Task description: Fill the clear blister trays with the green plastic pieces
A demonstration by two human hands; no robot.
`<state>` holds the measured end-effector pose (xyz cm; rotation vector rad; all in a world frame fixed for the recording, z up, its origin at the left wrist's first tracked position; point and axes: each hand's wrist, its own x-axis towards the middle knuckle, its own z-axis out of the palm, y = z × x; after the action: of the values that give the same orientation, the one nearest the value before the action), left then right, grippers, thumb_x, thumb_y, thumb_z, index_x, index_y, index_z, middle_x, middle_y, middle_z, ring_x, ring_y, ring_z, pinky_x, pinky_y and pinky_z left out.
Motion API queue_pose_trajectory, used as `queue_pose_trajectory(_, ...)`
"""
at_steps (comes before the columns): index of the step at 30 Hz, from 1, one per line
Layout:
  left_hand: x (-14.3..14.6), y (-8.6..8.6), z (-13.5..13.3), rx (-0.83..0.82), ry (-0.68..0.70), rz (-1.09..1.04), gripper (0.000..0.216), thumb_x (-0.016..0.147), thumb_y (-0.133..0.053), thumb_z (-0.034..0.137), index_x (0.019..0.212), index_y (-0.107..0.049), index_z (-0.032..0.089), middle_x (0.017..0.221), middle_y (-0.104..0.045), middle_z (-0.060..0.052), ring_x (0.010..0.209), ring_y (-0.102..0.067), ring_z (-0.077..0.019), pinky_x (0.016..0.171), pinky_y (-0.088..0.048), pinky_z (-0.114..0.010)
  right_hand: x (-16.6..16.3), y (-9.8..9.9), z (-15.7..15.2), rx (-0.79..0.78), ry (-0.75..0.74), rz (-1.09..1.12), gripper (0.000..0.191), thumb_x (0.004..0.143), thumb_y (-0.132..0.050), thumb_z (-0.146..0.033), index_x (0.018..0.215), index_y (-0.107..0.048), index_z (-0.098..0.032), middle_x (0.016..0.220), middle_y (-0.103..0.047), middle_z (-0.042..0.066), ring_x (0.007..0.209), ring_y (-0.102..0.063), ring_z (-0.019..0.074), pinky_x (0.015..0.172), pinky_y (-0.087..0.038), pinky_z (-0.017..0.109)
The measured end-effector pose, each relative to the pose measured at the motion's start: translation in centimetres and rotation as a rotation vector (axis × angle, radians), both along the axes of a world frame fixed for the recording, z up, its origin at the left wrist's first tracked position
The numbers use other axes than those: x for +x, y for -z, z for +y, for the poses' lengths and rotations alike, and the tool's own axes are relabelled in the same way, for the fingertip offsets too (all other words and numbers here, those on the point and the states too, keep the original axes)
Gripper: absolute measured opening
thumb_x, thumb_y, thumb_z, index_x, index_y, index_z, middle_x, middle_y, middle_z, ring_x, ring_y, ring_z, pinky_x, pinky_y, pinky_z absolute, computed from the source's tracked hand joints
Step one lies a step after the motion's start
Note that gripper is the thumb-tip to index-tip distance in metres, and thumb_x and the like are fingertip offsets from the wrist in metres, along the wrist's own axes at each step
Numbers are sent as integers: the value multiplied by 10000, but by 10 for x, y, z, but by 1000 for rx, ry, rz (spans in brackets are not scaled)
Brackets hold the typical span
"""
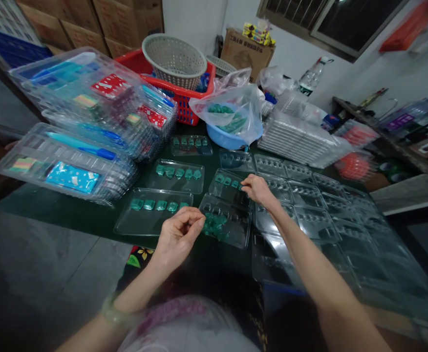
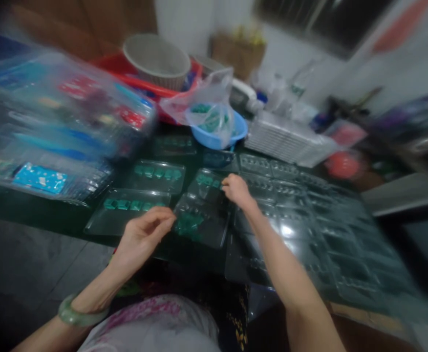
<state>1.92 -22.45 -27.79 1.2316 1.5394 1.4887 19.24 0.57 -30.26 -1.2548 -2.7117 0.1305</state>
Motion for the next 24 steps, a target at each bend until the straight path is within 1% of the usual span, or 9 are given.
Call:
queue_pose_trajectory(3,3,3,1,34,-6,46,89,767,-551,207,752,-615,147,867,-552,-47,751,-516,-128,574,-388,-210,-1,-4,0,-4,-20,8,145,720,-539,-178,781,-670,-180,830,-616,63,799,-552,200,701,-414,282)
queue_pose_trajectory(6,5,6,0,66,-14,90,88,764,-552,196,814,-610,152,873,-539,-42,720,-513,-114,583,-397,-210,4,-21,-13,6,-25,32,260,702,-575,-175,957,-624,-163,952,-598,91,844,-544,220,735,-413,310)
queue_pose_trajectory(8,7,7,-2,79,-23,115,98,764,-550,190,835,-606,154,878,-531,-41,687,-504,-103,570,-398,-208,10,-36,-34,54,-18,110,375,715,-584,-192,1086,-549,-158,1060,-555,110,875,-534,220,761,-407,324)
queue_pose_trajectory(9,8,7,-3,86,-27,130,100,764,-548,189,839,-605,154,877,-529,-41,674,-499,-100,560,-398,-206,14,-43,-48,83,-19,173,358,737,-570,-203,1092,-539,-162,1066,-549,109,872,-533,214,766,-403,325)
queue_pose_trajectory(12,12,8,-5,104,-29,191,100,768,-538,184,836,-605,155,870,-528,-41,645,-491,-94,536,-395,-203,22,-53,-100,26,-126,278,145,815,-491,-235,883,-610,-188,853,-599,53,800,-545,175,741,-401,289)
queue_pose_trajectory(14,16,11,-4,122,-18,245,104,771,-529,177,841,-603,159,860,-531,-38,624,-485,-90,536,-397,-206,22,-50,-132,-102,-229,220,139,804,-519,-233,912,-602,-211,848,-601,27,790,-549,155,714,-403,258)
queue_pose_trajectory(17,22,19,-3,149,5,323,120,772,-519,169,866,-593,168,848,-535,-30,588,-473,-81,533,-396,-209,17,-35,-159,-172,-238,153,231,766,-573,-223,997,-577,-232,882,-591,24,810,-548,152,688,-399,246)
queue_pose_trajectory(21,24,25,-4,164,15,387,142,774,-508,171,893,-585,177,865,-537,-31,576,-473,-78,539,-403,-215,14,-20,-159,-210,-190,249,127,765,-565,-209,884,-611,-210,823,-584,25,771,-545,147,673,-395,253)
queue_pose_trajectory(24,26,21,-7,147,9,361,143,784,-497,190,890,-593,175,863,-548,-38,590,-480,-86,559,-409,-224,18,-20,-155,-353,-96,491,103,769,-555,-245,834,-615,-192,754,-584,16,697,-539,137,635,-409,256)
